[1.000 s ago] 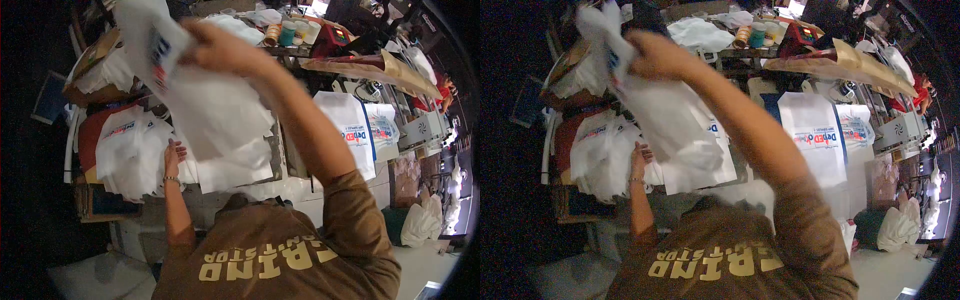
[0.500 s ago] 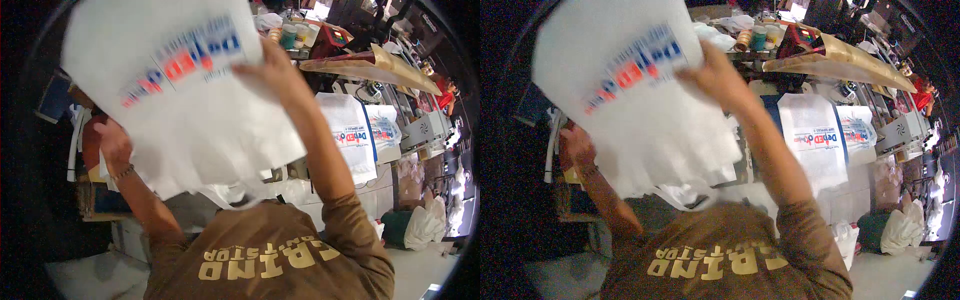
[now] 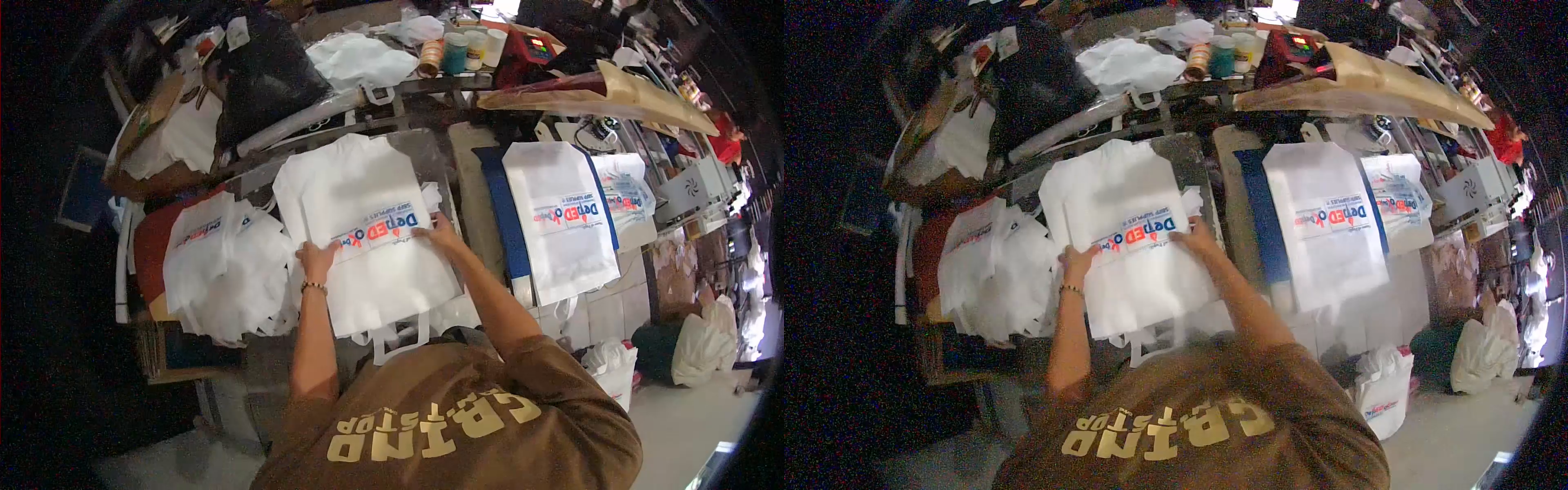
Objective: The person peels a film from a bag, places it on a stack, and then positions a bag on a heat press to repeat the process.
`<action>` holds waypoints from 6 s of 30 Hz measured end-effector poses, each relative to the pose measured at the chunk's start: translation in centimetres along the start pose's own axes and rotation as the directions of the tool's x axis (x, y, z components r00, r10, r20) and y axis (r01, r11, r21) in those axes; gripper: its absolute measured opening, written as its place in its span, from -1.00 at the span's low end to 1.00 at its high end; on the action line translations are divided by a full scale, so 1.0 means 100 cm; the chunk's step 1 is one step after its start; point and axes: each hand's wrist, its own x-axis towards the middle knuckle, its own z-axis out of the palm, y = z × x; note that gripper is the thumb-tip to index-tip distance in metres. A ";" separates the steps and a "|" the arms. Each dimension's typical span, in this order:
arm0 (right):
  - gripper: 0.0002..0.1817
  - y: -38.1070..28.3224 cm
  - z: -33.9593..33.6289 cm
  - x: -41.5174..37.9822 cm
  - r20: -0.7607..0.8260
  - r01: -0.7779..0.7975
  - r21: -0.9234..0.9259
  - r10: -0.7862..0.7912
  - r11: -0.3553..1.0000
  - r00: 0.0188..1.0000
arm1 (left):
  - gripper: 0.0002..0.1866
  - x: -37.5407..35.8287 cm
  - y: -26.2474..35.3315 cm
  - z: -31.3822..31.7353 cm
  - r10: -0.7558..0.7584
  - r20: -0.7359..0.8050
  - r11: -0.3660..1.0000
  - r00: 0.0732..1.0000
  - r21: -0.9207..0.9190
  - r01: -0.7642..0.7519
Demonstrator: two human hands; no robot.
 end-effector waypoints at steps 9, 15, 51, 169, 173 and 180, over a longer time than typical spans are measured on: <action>-0.21 -0.019 -0.023 0.002 0.156 -0.279 0.049 0.268 0.959 0.951 | -0.48 -0.018 0.023 -0.059 0.284 0.559 0.484 0.779 -0.785 0.386; -0.24 -0.077 -0.008 -0.037 0.070 -0.002 0.276 -0.018 0.961 0.997 | -0.61 -0.071 0.073 -0.145 0.467 0.000 0.694 0.884 -0.620 -0.366; -0.43 -0.083 0.094 -0.082 0.103 0.428 -0.400 -0.424 0.810 0.900 | -0.80 -0.096 0.073 -0.100 0.568 0.193 0.533 0.800 -0.827 -0.178; -0.60 0.730 -0.500 -0.658 -0.320 0.680 0.592 0.901 0.432 -0.294 | -0.36 -0.664 0.329 0.269 0.061 0.947 0.194 -0.314 -0.320 -0.927; -0.63 0.683 -0.479 -0.657 -0.222 0.546 0.753 0.923 0.367 -0.315 | -0.41 -0.629 0.319 0.233 0.153 0.952 0.163 -0.266 -0.290 -0.943; -0.73 0.611 -0.387 -0.576 -0.649 -0.100 0.760 0.756 0.642 -0.082 | -0.43 -0.518 0.209 0.205 0.387 0.909 0.275 -0.157 -0.276 -0.921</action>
